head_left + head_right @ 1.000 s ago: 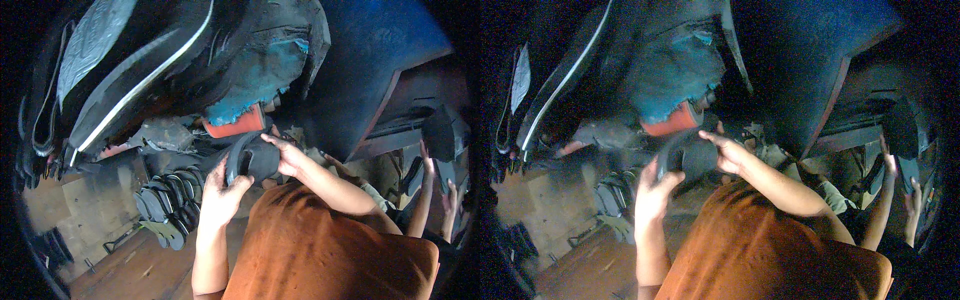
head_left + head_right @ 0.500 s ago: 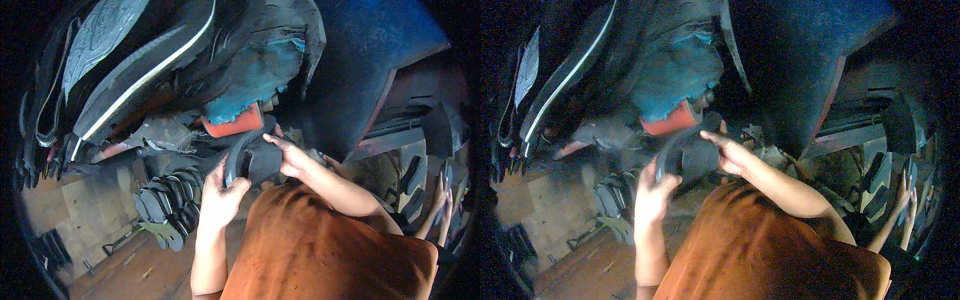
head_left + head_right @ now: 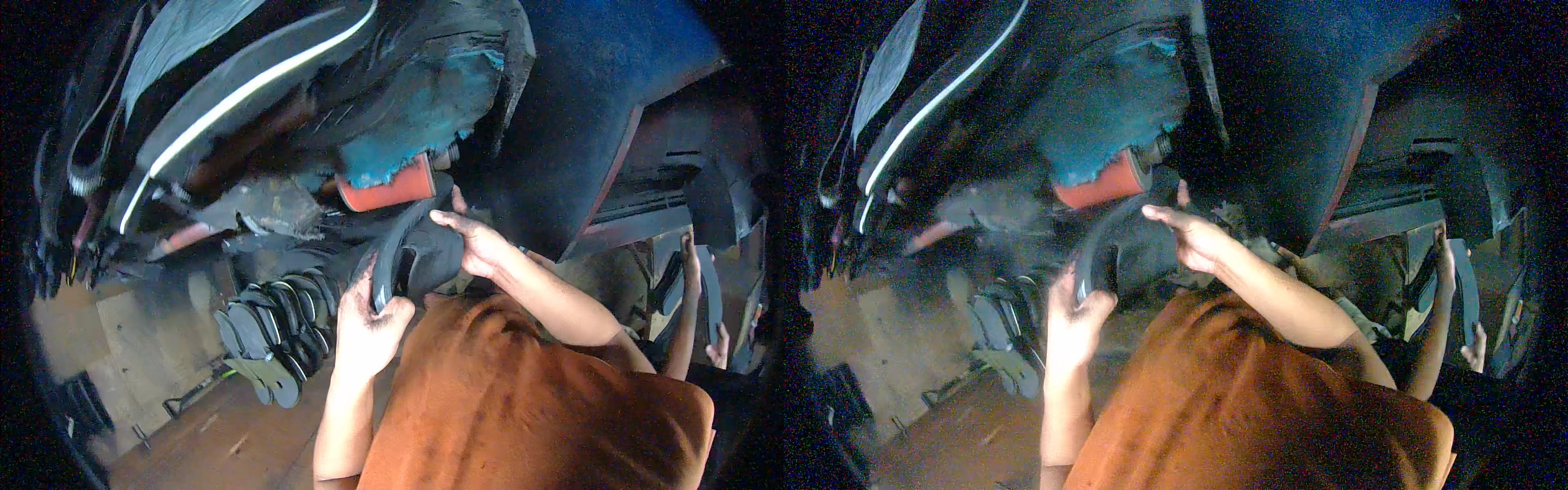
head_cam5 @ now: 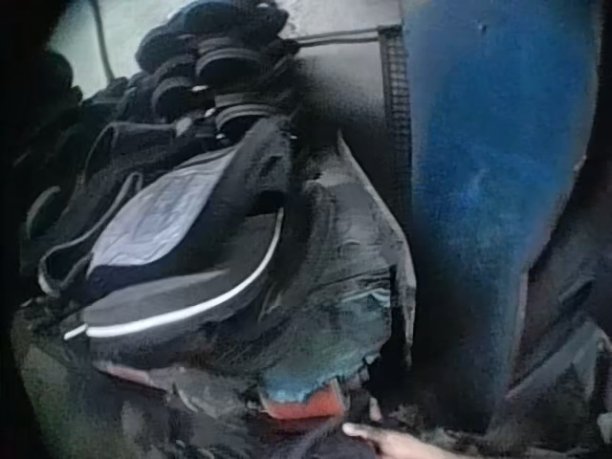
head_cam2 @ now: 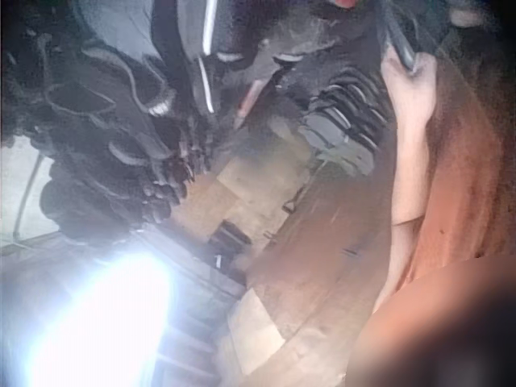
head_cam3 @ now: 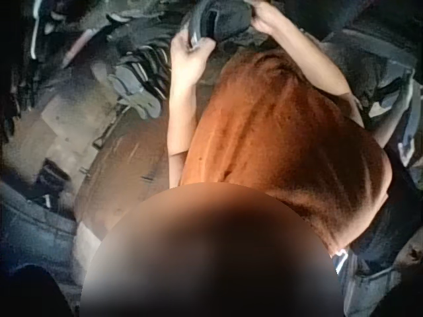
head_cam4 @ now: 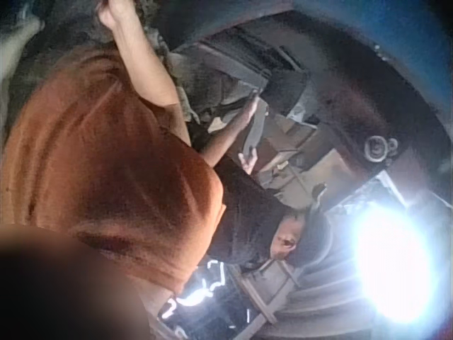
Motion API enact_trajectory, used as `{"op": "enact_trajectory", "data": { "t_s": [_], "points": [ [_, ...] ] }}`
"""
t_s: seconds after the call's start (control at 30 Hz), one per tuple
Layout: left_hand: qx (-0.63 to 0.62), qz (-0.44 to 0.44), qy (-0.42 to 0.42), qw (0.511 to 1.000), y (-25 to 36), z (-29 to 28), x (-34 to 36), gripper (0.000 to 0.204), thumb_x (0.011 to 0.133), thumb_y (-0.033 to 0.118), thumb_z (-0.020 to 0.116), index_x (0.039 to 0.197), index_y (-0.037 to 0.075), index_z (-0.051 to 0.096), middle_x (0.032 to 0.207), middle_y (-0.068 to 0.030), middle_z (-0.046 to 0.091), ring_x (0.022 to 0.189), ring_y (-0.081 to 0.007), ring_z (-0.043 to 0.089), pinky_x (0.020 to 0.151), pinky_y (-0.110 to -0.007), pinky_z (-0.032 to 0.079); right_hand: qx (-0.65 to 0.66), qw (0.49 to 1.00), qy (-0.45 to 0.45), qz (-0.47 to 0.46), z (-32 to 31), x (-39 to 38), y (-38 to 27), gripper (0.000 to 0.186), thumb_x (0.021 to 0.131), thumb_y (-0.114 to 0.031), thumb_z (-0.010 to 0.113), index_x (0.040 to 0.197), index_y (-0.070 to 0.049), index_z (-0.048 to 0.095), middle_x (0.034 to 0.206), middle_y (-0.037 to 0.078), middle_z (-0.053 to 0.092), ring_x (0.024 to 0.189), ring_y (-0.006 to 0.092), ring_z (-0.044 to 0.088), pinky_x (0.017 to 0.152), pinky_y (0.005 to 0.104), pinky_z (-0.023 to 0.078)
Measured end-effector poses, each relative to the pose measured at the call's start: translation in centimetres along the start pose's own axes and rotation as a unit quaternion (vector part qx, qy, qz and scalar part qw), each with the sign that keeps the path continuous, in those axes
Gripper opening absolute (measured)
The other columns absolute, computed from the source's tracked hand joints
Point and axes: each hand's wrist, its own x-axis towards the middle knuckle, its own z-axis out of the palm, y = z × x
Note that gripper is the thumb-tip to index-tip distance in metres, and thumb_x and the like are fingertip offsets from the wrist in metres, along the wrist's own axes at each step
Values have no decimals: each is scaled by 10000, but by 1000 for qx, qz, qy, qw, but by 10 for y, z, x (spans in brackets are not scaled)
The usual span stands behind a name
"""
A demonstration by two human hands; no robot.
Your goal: The person repeatedly presses the soles of several sandals against a rotating grinding wheel to smooth their surfaces. They handle each sandal one at a time, rotating it to grind different edges, then place it back on a nearby stack before picking up the next.
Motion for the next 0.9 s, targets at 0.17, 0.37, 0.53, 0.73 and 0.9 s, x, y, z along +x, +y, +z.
{"op": "enact_trajectory", "data": {
  "t_s": [0.17,0.37,0.53,0.73,0.9],
  "points": [
    [-22,63,-47,997,-41,-12,-31,664,773,85,695,1399,-8,497,1320,-181,593,1214,-240,567,1046,-351,420,-110,989,-82,-59,-5,-18,14,1291,826,-44,783,1511,-439,-238,1291,150,545,1180,261,570,1024,462,482],
    [-21,51,-63,996,-62,-17,-54,760,780,177,826,1402,-56,457,1359,-135,543,1282,-233,484,1100,-380,361,-100,980,-147,-90,-15,-19,34,1343,772,-40,818,1508,-462,-223,1308,188,550,1180,275,583,1050,483,460],
    [38,133,-87,987,-43,-30,-48,817,770,245,841,1412,-66,443,1346,-174,563,1271,-257,512,1087,-390,380,-64,987,-131,-66,-10,-9,53,1234,828,-77,773,1542,-409,-177,1337,177,558,1217,274,567,1062,488,448],
    [108,79,-15,991,-9,-27,-5,699,795,178,759,1401,-22,474,1342,-227,571,1250,-330,568,1048,-389,432,33,988,-143,-43,3,31,46,729,971,-166,621,1530,-320,178,1303,131,554,1149,279,619,983,512,517],
    [59,19,-34,997,-1,-6,46,567,792,105,648,1343,18,543,1205,-197,655,1180,-283,619,1003,-377,459,85,991,-101,30,-17,39,34,422,996,-255,595,1379,-133,466,1268,98,613,1120,232,642,990,443,521]
  ]
}}
